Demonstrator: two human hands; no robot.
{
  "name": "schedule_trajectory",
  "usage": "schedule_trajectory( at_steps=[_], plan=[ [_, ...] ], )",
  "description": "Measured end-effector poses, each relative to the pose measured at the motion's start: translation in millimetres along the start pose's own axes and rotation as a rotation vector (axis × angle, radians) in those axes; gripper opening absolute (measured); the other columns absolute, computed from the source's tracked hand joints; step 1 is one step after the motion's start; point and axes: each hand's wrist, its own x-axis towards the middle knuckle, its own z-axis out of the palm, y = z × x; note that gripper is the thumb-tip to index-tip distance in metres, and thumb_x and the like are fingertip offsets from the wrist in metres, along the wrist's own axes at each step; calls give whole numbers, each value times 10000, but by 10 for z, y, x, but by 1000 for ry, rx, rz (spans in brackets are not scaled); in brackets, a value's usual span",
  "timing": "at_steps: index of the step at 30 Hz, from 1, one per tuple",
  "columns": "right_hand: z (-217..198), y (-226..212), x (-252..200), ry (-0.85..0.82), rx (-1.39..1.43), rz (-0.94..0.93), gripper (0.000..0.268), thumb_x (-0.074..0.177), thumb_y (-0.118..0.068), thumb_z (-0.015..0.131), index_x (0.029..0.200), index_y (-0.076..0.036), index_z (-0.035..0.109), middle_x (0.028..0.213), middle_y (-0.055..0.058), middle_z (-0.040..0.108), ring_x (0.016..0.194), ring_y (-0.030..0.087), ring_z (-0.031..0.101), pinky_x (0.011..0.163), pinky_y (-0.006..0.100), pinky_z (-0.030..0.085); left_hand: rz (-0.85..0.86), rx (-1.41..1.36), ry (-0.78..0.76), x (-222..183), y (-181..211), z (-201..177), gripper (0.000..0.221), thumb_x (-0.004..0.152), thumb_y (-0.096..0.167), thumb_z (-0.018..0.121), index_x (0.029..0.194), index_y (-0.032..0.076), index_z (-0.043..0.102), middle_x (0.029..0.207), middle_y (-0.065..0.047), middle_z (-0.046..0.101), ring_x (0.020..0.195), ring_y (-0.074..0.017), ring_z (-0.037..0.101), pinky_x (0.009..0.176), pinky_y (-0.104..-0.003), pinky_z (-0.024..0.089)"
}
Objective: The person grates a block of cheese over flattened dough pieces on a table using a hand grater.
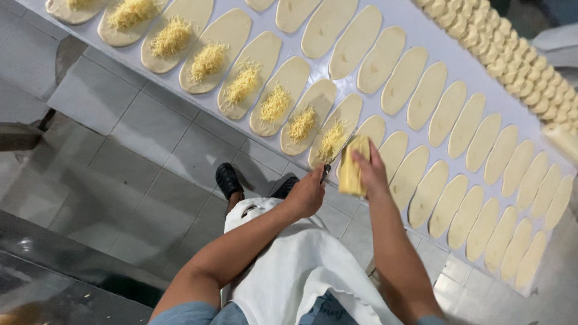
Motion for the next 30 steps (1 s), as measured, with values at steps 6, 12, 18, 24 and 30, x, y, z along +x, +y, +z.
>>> schedule_trajectory(
  at_steps=[6,12,18,24,30],
  plan=[
    [-43,181,-125,-56,-15,-83,783,892,-158,733,1582,-144,365,1355,60,653,1138,156,662,924,300,561,11,29,-20,41,37,-35,540,997,130,517,1481,-8,320,1266,-300,596,1136,-490,588,939,-549,471],
    [-43,-8,30,3,89,1,736,887,-156,707,1565,-138,424,1341,76,639,1114,182,634,922,340,539,27,28,0,-11,36,0,561,983,111,521,1489,-3,306,1267,-318,579,1114,-513,577,921,-556,476],
    [-341,-55,-172,-103,279,-297,681,964,-136,670,1582,-65,392,1452,47,586,1266,138,590,1041,289,500,48,43,2,-90,321,-77,588,973,113,526,1497,6,281,1251,-304,594,1094,-504,595,907,-560,479],
    [-627,299,-565,-133,132,-189,701,927,-104,676,1573,-90,404,1409,47,614,1237,134,593,1017,285,489,121,26,12,26,449,184,564,975,98,515,1486,-9,300,1282,-313,588,1135,-499,587,924,-550,480],
    [-765,330,31,-124,139,-160,691,922,-130,706,1564,-93,455,1343,55,663,1127,145,649,921,294,540,95,30,2,62,234,639,537,975,111,523,1463,-18,338,1279,-325,591,1157,-503,581,949,-546,476]
  ],
)
